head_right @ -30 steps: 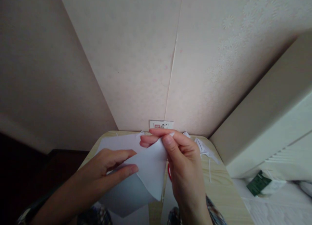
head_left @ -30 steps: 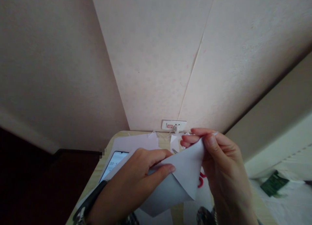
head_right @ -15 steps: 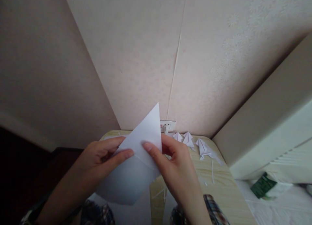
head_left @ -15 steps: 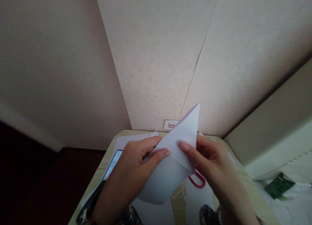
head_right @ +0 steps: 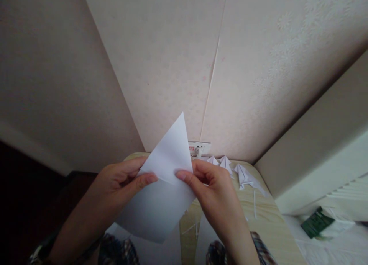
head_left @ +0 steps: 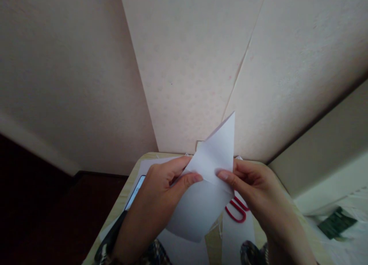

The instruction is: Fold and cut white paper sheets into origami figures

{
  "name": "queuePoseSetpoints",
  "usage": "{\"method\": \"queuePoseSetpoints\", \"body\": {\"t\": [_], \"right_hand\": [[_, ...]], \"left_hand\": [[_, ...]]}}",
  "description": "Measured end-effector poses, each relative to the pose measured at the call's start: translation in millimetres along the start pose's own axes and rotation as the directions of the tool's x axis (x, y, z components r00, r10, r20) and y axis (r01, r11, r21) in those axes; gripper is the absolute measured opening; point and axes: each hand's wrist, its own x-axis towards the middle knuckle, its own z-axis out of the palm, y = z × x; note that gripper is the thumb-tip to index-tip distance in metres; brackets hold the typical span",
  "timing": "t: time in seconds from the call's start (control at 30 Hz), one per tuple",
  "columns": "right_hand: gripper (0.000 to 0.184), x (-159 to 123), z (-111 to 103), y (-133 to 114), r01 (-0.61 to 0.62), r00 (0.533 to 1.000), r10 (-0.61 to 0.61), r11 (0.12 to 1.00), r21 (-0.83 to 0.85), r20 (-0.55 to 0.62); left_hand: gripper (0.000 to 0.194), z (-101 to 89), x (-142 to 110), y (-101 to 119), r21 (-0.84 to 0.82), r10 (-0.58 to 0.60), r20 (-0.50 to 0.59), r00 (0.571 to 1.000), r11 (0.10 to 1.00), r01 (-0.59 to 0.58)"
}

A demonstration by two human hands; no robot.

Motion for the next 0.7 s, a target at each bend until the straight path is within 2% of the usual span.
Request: {"method": "queuePoseSetpoints", "body": {"t": [0.13,0.27,0.4,0.5,0.57,0.63,0.7], "right_hand": [[0.024,0.3,-1.2,-0.9,-0.021,0.999,0.019,0.997,0.078,0.034],[0.023,0.9,-3.6,-1.2,-0.066,0.997,0.060,0.988,0.140,0.047],[0.021,0.9,-5.8,-1.3,-0.027,0.999,0.024,0.994,0.108,0.028],[0.012,0.3,-6.3,0.8,0.070,0.997,-0.070,0.997,0.023,-0.010],[0.005,0.0,-6.5,2.7,0.178,0.980,-0.183,0.982,-0.062,-0.081],[0.013,-0.3,-6.8,4.0,0.311,0.932,-0.333,0.938,-0.153,-0.145],[0.022,-0.6,-7.3,4.8,0.437,0.862,-0.474,0.874,-0.211,-0.179]], "left_hand": [[0.023,-0.3,-1.7,0.3,-0.024,-0.024,0.016,1.000,0.999,0.025],[0.024,-1.2,-3.1,0.4,-0.057,0.004,0.018,1.000,0.998,-0.003],[0.030,-3.0,-5.4,0.2,-0.077,0.031,-0.015,0.999,0.997,-0.032],[0.032,-3.3,-6.4,-0.9,-0.043,0.048,-0.040,0.998,0.998,-0.050],[0.027,-2.3,-5.9,-2.3,0.016,0.086,-0.063,0.994,0.996,-0.085],[0.021,-0.8,-4.6,-4.5,0.113,0.153,-0.113,0.982,0.984,-0.141],[0.020,0.1,-3.1,-7.0,0.205,0.223,-0.210,0.952,0.962,-0.180]]}}
